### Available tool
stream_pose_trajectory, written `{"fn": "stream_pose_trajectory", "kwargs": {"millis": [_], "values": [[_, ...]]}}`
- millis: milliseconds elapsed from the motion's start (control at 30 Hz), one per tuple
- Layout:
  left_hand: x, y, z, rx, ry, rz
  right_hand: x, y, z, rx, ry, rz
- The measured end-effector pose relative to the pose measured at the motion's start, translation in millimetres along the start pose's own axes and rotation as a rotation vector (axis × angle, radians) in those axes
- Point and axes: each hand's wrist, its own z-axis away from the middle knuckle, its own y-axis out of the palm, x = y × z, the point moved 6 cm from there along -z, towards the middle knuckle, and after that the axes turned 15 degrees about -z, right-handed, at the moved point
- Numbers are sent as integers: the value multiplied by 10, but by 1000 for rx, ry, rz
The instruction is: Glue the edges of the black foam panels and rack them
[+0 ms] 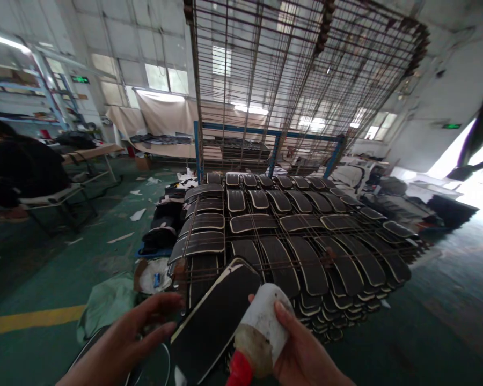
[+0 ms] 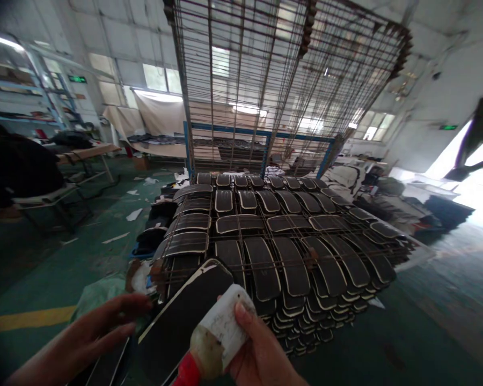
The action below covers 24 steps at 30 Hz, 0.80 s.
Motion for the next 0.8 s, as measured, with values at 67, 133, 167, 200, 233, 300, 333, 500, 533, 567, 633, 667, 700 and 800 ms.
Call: {"fn": "stream_pose_trajectory", "kwargs": {"millis": [67,133,167,200,233,300,333,500,533,567,633,667,700,800], "values": [[-407,177,-147,180,35,-84,-55,59,10,-3,29,38],[-672,377,-239,328,52,-47,-99,106,24,11,49,75],[-741,446,-266,356,50,-17,-107,121,35,20,56,88],[-775,492,-279,366,50,15,-97,133,50,27,53,93],[-779,517,-275,371,48,39,-62,141,68,31,39,93],[-734,513,-226,386,46,64,83,169,118,41,-26,91],[-702,493,-185,406,50,67,192,193,148,48,-75,97],[-555,367,13,550,66,111,835,416,288,84,-386,244],[-535,366,44,587,68,130,927,467,299,86,-439,291],[-522,373,74,623,75,148,994,518,302,91,-480,336],[-501,397,128,676,84,174,1050,612,287,110,-520,412],[-486,408,148,684,78,182,1049,652,272,121,-522,437],[-465,414,162,679,62,187,1038,685,256,129,-521,453],[-378,418,186,633,-10,216,995,752,215,135,-508,489]]}}
